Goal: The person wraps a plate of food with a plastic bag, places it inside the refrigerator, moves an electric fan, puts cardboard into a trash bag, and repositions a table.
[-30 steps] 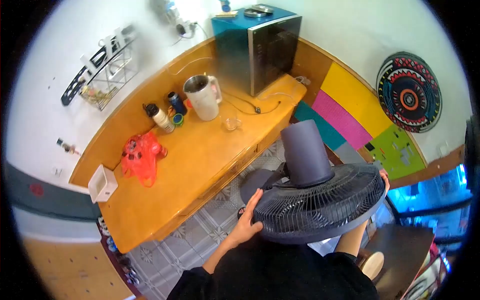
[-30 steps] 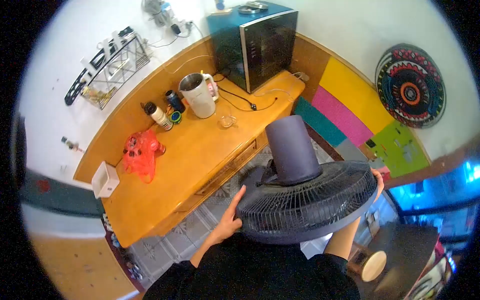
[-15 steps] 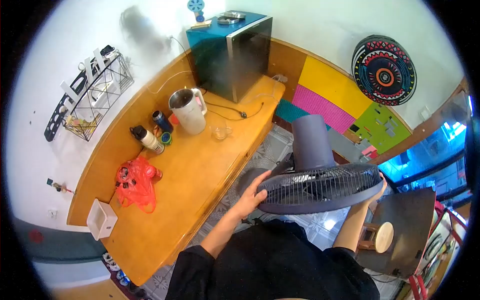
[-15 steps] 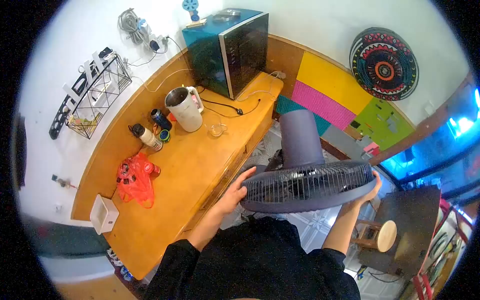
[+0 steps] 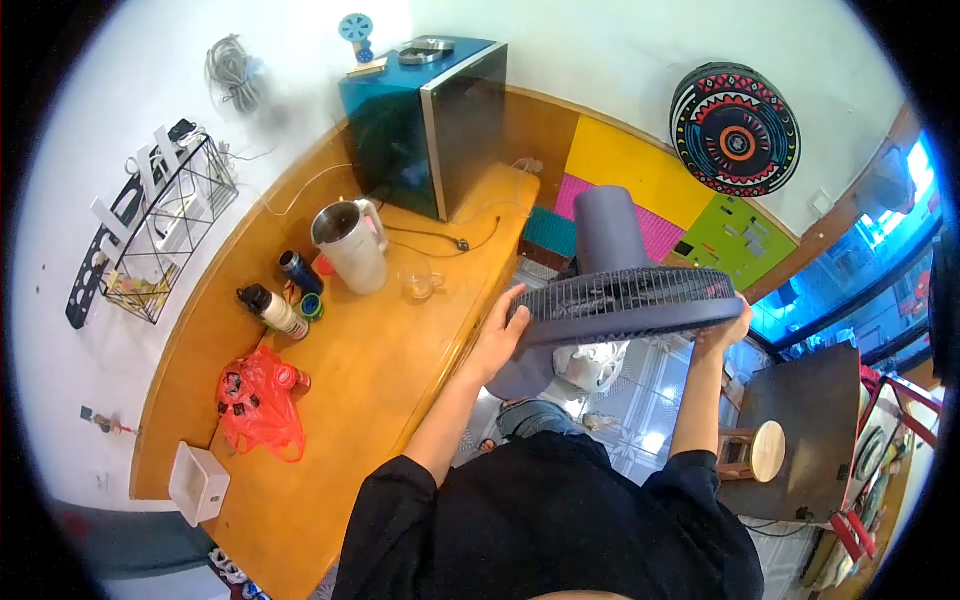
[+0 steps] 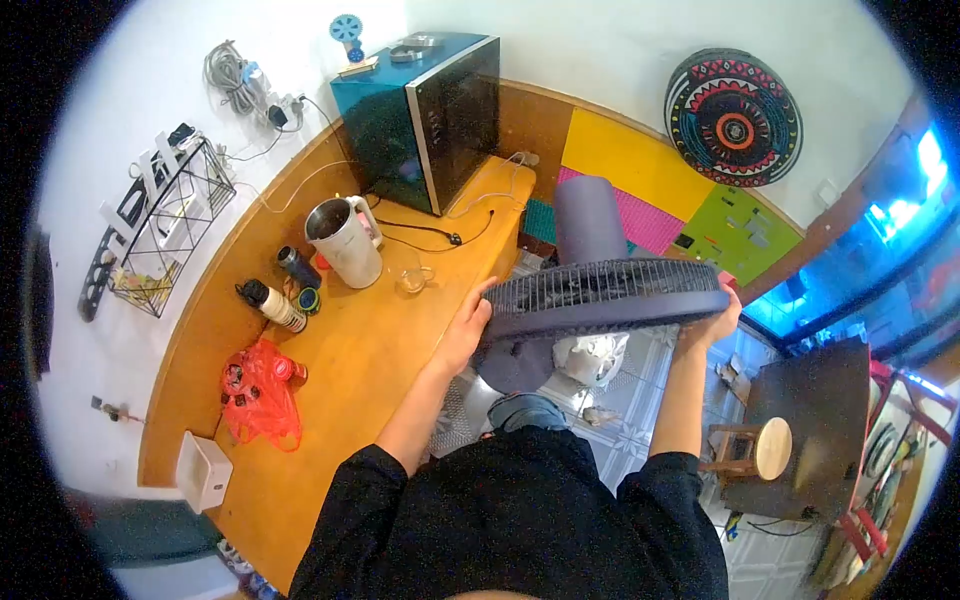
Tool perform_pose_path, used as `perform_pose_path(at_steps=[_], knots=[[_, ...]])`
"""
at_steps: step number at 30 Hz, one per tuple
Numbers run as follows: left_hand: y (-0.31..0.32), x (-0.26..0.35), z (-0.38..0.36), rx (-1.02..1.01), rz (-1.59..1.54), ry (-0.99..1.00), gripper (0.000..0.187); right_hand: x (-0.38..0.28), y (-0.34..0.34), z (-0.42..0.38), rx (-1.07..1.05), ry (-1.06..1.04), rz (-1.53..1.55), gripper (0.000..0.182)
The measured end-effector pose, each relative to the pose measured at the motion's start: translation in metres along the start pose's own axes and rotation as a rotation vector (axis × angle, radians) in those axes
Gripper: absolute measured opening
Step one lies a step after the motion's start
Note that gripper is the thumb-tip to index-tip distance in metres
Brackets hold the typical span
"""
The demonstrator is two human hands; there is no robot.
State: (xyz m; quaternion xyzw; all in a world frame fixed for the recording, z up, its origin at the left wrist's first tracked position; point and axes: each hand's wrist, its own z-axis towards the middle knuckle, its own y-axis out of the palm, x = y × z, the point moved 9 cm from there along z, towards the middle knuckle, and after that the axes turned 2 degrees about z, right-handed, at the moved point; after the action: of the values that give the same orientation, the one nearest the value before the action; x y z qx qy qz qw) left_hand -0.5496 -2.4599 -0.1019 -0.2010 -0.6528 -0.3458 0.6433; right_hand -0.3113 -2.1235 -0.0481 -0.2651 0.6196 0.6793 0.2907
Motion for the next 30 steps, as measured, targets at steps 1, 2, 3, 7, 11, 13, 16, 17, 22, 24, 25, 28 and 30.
perform_pose_path(at_steps=[1,2,3,7,11,13,16,17,22,24,25,28,30], knots=[[-0.003,0.004,0.006,0.016,0.047,0.086,0.051,0.002,0.007,0.002,-0.007,-0.007,-0.015,0.022],[-0.006,0.009,0.012,0.033,0.095,0.172,0.058,0.006,0.015,0.006,-0.014,-0.014,-0.029,0.021],[-0.006,0.009,0.021,0.03,0.096,0.171,0.058,0.006,0.019,0.004,0.088,-0.035,-0.017,0.02],[-0.008,0.014,0.078,0.045,0.256,0.199,0.077,0.029,0.045,0.032,0.086,-0.025,-0.02,0.02],[-0.001,0.014,0.14,0.039,0.222,0.155,0.08,0.061,0.068,0.082,0.066,-0.033,0.055,0.019],[0.001,0.018,0.168,0.052,0.256,0.17,0.078,0.074,0.073,0.103,0.063,-0.01,-0.01,0.021],[0.003,0.003,0.201,0.038,0.247,0.266,0.076,0.078,0.08,0.116,0.051,-0.017,-0.09,0.026],[0.004,-0.002,0.208,0.022,0.237,0.264,0.076,0.083,0.076,0.114,0.116,0.075,-0.078,0.026],[0.01,0.01,0.199,0.022,0.181,0.235,0.089,0.083,0.061,0.127,-0.152,-0.074,-0.094,0.021],[0.012,0.024,0.196,0.034,0.175,0.193,0.091,0.085,0.081,0.115,-0.078,0.117,0.019,0.021],[0.012,0.025,0.195,0.031,0.162,0.169,0.093,0.087,0.074,0.123,-0.079,0.075,-0.038,0.022],[0.008,0.019,0.207,0.044,0.111,0.195,0.091,0.099,0.081,0.135,-0.062,0.104,0.033,0.023],[0.0,0.028,0.219,0.069,0.094,0.172,0.09,0.111,0.06,0.155,-0.044,0.096,-0.053,0.03]])
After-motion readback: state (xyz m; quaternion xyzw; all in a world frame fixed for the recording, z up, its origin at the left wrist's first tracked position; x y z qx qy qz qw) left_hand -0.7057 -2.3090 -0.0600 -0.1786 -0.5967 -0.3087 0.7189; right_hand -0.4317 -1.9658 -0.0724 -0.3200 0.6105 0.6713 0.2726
